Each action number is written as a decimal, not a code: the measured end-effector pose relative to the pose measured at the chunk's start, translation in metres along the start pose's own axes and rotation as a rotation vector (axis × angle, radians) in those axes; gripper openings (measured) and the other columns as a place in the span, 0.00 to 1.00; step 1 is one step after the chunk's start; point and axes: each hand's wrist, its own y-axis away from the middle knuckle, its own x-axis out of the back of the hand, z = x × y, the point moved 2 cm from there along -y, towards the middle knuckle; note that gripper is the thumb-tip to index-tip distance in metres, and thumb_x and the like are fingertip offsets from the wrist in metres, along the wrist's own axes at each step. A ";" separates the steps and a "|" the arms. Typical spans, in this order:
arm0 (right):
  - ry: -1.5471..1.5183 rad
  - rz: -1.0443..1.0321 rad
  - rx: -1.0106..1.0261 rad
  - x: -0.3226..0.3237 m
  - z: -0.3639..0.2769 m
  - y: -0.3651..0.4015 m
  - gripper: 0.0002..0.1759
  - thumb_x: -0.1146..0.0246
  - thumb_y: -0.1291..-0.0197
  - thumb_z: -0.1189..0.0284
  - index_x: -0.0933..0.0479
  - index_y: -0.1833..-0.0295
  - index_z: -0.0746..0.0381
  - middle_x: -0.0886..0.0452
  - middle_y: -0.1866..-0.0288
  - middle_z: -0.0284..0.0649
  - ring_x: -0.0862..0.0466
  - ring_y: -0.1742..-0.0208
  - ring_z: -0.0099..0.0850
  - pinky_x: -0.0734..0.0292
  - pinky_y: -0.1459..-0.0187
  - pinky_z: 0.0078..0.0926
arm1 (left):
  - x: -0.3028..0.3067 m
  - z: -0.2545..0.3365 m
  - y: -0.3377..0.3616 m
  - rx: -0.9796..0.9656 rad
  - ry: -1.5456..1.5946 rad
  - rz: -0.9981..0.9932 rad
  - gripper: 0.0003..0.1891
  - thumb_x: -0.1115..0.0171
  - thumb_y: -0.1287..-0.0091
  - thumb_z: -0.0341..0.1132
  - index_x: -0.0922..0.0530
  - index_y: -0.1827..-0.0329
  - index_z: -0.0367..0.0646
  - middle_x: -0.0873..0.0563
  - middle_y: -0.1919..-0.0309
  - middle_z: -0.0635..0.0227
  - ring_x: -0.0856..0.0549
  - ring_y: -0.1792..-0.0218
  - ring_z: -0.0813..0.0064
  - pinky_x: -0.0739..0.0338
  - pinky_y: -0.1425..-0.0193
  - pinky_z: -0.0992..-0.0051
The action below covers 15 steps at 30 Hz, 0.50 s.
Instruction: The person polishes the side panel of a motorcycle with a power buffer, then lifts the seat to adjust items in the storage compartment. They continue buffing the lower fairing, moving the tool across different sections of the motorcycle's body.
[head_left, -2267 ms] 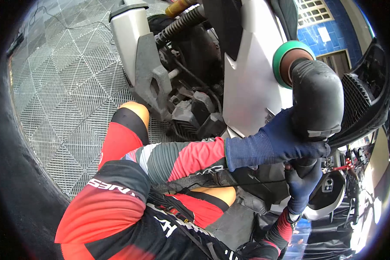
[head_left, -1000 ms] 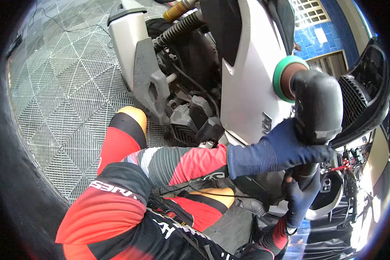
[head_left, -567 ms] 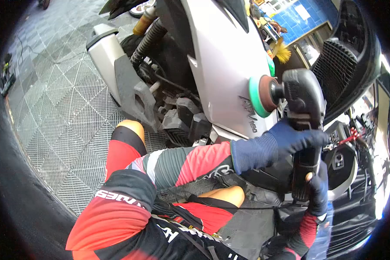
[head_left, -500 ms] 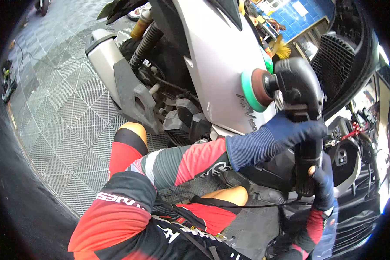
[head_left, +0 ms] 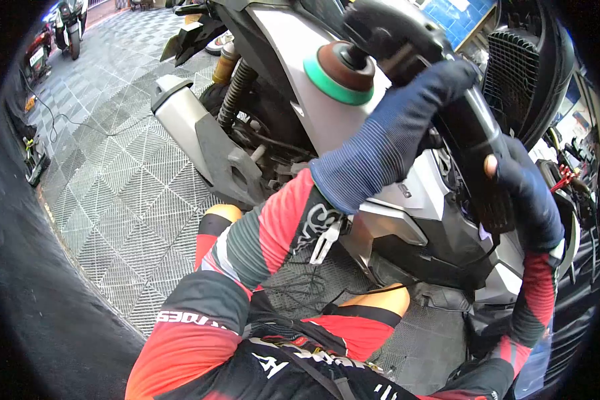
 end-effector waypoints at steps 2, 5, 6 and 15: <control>0.061 0.055 0.100 -0.005 -0.009 -0.011 0.32 0.34 0.46 0.46 0.25 0.55 0.67 0.23 0.71 0.35 0.24 0.76 0.24 0.25 0.73 0.23 | 0.009 0.013 -0.001 -0.050 -0.061 0.011 0.19 0.36 0.32 0.49 0.21 0.42 0.51 0.15 0.53 0.70 0.14 0.49 0.73 0.17 0.43 0.62; 0.043 -0.062 0.097 -0.008 -0.021 -0.029 0.34 0.35 0.45 0.43 0.24 0.56 0.67 0.23 0.72 0.36 0.21 0.75 0.26 0.22 0.71 0.25 | 0.020 0.028 -0.009 -0.114 -0.095 0.050 0.25 0.36 0.34 0.57 0.21 0.42 0.50 0.16 0.56 0.71 0.16 0.58 0.80 0.18 0.53 0.72; 0.057 -0.079 0.080 -0.009 -0.025 -0.032 0.34 0.36 0.45 0.42 0.24 0.56 0.66 0.23 0.73 0.36 0.19 0.74 0.27 0.21 0.70 0.25 | 0.019 0.036 -0.010 -0.127 -0.073 0.060 0.25 0.36 0.34 0.56 0.21 0.42 0.50 0.16 0.55 0.71 0.16 0.58 0.78 0.18 0.52 0.71; -0.126 -0.279 0.441 -0.001 -0.021 -0.065 0.23 0.44 0.29 0.57 0.25 0.35 0.58 0.20 0.44 0.36 0.21 0.44 0.26 0.28 0.39 0.27 | 0.005 0.076 -0.013 -0.143 0.029 0.104 0.17 0.39 0.30 0.47 0.21 0.46 0.48 0.16 0.56 0.69 0.15 0.55 0.70 0.18 0.46 0.62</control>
